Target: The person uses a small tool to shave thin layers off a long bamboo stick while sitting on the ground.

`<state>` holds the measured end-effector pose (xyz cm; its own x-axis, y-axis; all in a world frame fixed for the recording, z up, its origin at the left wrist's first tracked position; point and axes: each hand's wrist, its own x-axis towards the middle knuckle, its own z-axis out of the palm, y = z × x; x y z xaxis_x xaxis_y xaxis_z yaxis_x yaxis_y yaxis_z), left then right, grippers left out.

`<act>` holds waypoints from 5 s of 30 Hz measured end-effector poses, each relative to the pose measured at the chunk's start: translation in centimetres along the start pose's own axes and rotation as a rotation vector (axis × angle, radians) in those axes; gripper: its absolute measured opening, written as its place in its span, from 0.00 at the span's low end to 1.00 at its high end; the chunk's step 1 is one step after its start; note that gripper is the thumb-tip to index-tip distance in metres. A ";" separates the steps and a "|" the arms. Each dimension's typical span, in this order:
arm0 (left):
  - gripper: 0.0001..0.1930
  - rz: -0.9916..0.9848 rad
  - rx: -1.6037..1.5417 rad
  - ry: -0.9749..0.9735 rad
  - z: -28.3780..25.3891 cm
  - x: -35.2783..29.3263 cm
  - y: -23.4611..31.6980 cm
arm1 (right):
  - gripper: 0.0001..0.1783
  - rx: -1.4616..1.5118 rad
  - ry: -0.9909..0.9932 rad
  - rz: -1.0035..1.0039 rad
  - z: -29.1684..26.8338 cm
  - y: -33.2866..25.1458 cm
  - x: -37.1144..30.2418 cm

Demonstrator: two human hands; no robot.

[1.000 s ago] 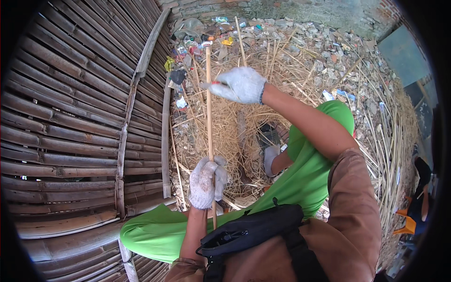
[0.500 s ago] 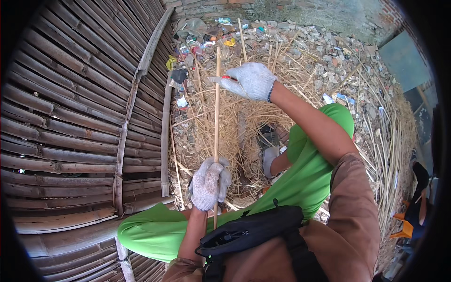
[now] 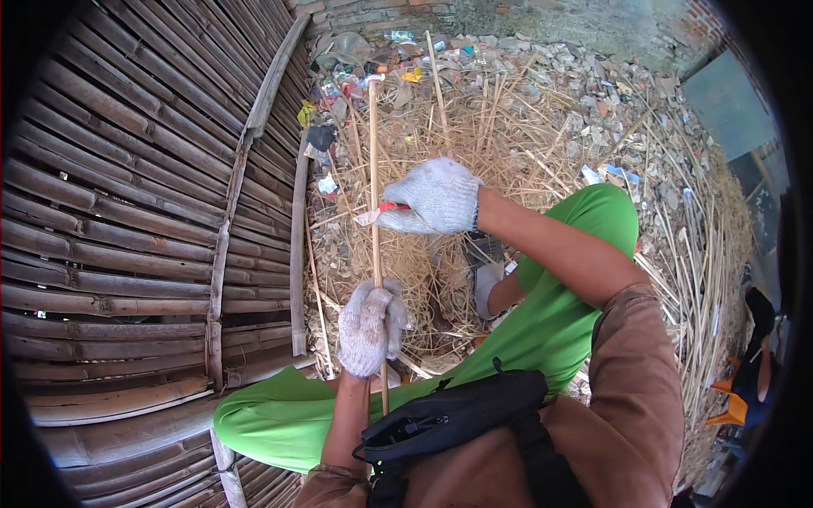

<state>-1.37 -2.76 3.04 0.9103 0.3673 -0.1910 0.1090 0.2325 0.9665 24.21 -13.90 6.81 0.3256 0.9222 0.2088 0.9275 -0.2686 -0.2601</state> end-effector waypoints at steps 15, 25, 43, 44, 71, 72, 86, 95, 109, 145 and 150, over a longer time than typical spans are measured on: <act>0.16 0.015 -0.050 -0.025 -0.1 -0.3 0.3 | 0.26 -0.092 0.161 0.054 -0.5 3.5 1.2; 0.14 -0.052 0.002 -0.126 0.3 -1.0 0.7 | 0.38 -0.148 0.184 0.279 -4.4 12.3 3.6; 0.15 -0.113 -0.016 0.057 -0.8 1.0 0.0 | 0.30 0.047 -0.061 -0.010 3.0 -0.4 0.5; 0.15 -0.097 -0.026 0.059 -0.8 0.9 0.0 | 0.30 0.102 -0.042 -0.048 2.6 -1.7 -0.1; 0.16 -0.115 0.179 0.001 0.8 -0.8 1.5 | 0.41 -0.013 0.026 0.288 -2.2 8.5 3.4; 0.16 -0.113 0.173 0.038 0.6 -0.6 1.5 | 0.43 -0.015 -0.089 0.274 -2.2 5.8 3.2; 0.14 -0.098 0.139 0.124 -0.3 -0.2 1.4 | 0.30 0.013 -0.024 -0.022 1.6 -1.6 -0.3; 0.14 -0.080 0.104 0.088 -0.1 -0.5 1.7 | 0.34 -0.024 0.008 0.079 0.5 2.3 1.5; 0.16 0.064 0.370 0.001 0.2 -1.1 1.0 | 0.43 -0.036 0.129 0.310 -2.3 11.6 4.0; 0.13 0.146 0.514 0.089 0.1 -1.6 1.8 | 0.34 -0.065 0.104 0.208 -2.3 7.3 3.2; 0.15 0.185 0.609 0.045 0.8 -1.5 2.1 | 0.40 -0.109 0.182 0.297 -2.5 12.0 3.5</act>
<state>-2.23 -3.55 5.47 0.9196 0.3928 -0.0063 0.1714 -0.3868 0.9061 36.97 -14.62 6.80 0.6022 0.7374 0.3059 0.7983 -0.5548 -0.2343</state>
